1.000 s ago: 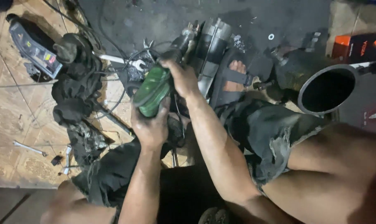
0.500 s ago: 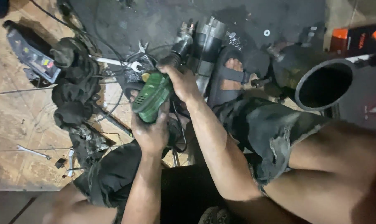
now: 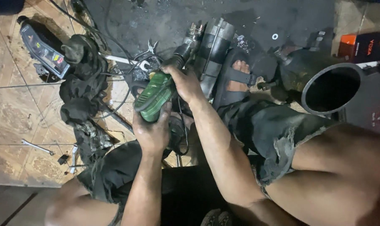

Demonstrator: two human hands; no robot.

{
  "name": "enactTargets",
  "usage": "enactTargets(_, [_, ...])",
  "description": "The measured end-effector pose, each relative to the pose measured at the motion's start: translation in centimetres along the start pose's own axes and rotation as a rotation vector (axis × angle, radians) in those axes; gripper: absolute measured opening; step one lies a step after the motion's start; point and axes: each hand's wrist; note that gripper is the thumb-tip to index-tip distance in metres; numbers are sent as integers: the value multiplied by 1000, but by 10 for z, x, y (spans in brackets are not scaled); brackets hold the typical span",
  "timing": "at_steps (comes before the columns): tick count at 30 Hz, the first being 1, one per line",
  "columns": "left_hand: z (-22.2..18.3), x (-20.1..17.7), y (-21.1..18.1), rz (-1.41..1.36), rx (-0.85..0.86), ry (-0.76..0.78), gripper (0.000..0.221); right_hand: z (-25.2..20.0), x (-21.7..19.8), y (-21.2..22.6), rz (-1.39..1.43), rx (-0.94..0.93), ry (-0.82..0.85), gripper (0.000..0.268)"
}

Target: Polishing the exterior of a metal starter motor using a handheld power tool with a polishing attachment.

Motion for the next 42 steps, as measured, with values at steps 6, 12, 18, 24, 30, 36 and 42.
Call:
enactTargets(6, [5,-14,5,50,-14,23,51,-13,27,26,-378,316,25,122])
enactTargets(12, [4,-21,15,58,-96,31,51,-19,27,3,-427,366,-46,119])
enactTargets(18, [7,-18,-8,-4,-40,76,50,-18,23,21,-392,318,-105,117])
enactTargets(24, [8,-16,-8,31,-29,121,51,-10,11,8,-421,260,-138,113])
enactTargets(30, [7,-36,-5,148,-41,107,52,-28,32,13,-358,332,-150,105])
enactTargets(36, [9,-28,-9,165,-77,87,49,-24,29,15,-354,308,-159,108])
enactTargets(42, [4,-40,-9,228,-21,73,53,-32,31,-1,-302,370,-150,109])
Point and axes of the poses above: each hand's wrist, its own z-axis towards the middle knuckle, its own x-axis out of the palm, y = z × x, and after that the axes turned 3 degrees about z, right-handed
